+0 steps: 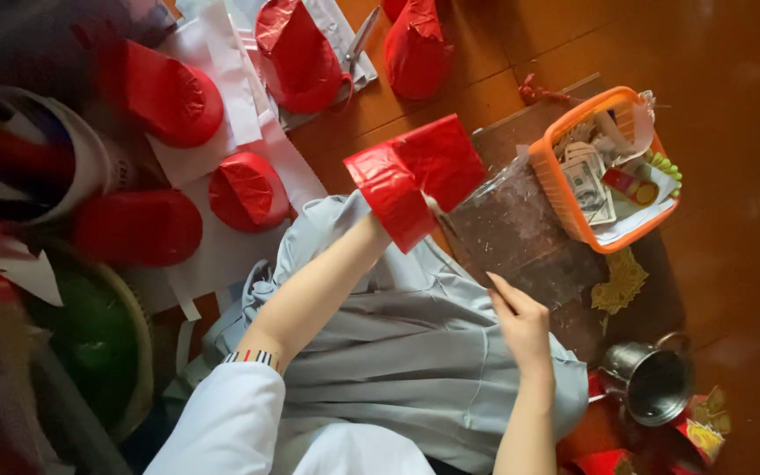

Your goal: Assembling and decorating red paper hats using glue and decorative cutouts.

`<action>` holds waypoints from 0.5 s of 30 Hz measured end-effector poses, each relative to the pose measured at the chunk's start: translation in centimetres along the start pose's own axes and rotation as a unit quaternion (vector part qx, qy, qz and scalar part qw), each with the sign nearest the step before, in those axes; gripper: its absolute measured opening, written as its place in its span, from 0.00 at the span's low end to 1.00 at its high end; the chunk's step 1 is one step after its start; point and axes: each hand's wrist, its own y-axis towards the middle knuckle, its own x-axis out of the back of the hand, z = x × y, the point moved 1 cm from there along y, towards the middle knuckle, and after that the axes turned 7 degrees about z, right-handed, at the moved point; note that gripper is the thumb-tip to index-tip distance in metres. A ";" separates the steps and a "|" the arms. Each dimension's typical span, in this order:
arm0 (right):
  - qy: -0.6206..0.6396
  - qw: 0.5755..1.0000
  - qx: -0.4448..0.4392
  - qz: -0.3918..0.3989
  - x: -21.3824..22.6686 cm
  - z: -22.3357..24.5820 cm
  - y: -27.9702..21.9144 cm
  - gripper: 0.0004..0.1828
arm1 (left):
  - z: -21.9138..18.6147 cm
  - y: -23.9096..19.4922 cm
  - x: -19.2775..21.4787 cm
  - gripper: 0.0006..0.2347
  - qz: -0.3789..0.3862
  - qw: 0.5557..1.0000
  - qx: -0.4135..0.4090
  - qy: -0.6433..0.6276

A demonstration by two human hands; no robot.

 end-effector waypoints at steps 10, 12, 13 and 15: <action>-0.053 0.998 -0.027 0.002 0.9 1.2 1.4 0.16 | -1.8 -0.3 3.2 0.12 0.024 0.998 -0.032 0.053; -0.040 0.999 -0.025 0.017 0.6 0.0 1.1 0.16 | -2.5 -1.3 1.7 0.12 0.028 0.998 -0.033 0.047; -0.027 0.999 -0.025 0.030 0.5 -0.6 0.8 0.16 | -2.3 -1.1 0.9 0.12 0.031 0.998 -0.033 0.040; -0.012 1.000 -0.009 0.009 0.8 -0.4 1.1 0.16 | -2.3 -1.4 0.5 0.12 0.038 0.998 -0.030 0.027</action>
